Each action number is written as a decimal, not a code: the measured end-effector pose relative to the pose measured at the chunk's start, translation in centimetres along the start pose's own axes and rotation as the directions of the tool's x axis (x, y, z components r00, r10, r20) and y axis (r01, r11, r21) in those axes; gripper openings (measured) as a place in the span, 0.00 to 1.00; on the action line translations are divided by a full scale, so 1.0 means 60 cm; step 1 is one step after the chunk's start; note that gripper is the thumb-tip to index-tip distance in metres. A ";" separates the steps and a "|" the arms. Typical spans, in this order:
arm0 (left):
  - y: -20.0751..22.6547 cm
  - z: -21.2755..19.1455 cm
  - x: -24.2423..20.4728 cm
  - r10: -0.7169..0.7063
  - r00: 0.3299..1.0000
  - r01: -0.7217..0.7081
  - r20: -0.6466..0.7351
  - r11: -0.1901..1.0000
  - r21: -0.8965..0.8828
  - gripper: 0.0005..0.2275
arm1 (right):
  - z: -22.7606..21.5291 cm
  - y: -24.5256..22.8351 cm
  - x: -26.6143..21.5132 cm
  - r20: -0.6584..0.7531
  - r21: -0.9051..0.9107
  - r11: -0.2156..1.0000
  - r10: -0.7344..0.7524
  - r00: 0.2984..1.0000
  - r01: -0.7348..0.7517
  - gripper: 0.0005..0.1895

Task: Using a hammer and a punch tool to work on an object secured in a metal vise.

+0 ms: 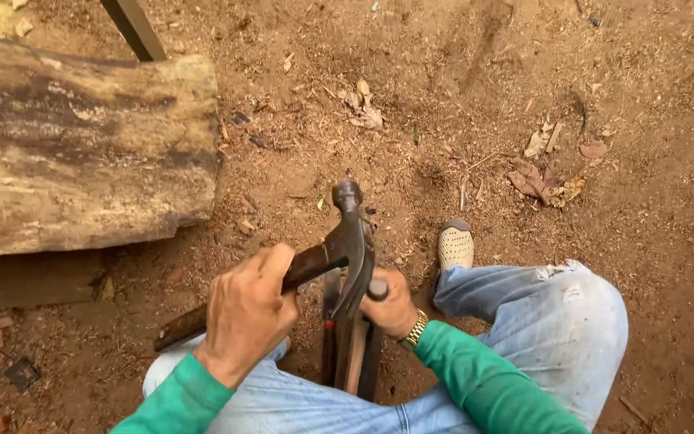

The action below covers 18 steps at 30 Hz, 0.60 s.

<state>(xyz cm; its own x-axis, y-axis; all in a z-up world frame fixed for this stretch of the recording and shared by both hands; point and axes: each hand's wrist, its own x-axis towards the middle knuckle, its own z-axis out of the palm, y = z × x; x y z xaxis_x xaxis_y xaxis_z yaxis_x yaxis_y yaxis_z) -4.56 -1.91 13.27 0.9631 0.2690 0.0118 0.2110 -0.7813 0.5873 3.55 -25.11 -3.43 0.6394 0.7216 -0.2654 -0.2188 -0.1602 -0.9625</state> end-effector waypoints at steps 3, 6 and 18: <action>-0.004 0.005 -0.013 -0.024 0.999 0.025 -0.048 0.999 0.024 0.11 | -0.023 -0.033 0.013 0.120 0.027 0.990 -0.138 0.983 0.136 0.04; -0.006 0.006 -0.003 -0.005 1.000 0.005 0.013 1.000 0.006 0.11 | -0.017 -0.020 0.010 -0.019 0.042 0.987 -0.152 0.988 0.153 0.05; 0.024 -0.003 0.008 0.101 0.993 -0.104 0.063 0.993 0.060 0.12 | -0.002 0.003 -0.003 -0.176 0.380 0.924 0.028 0.984 0.041 0.08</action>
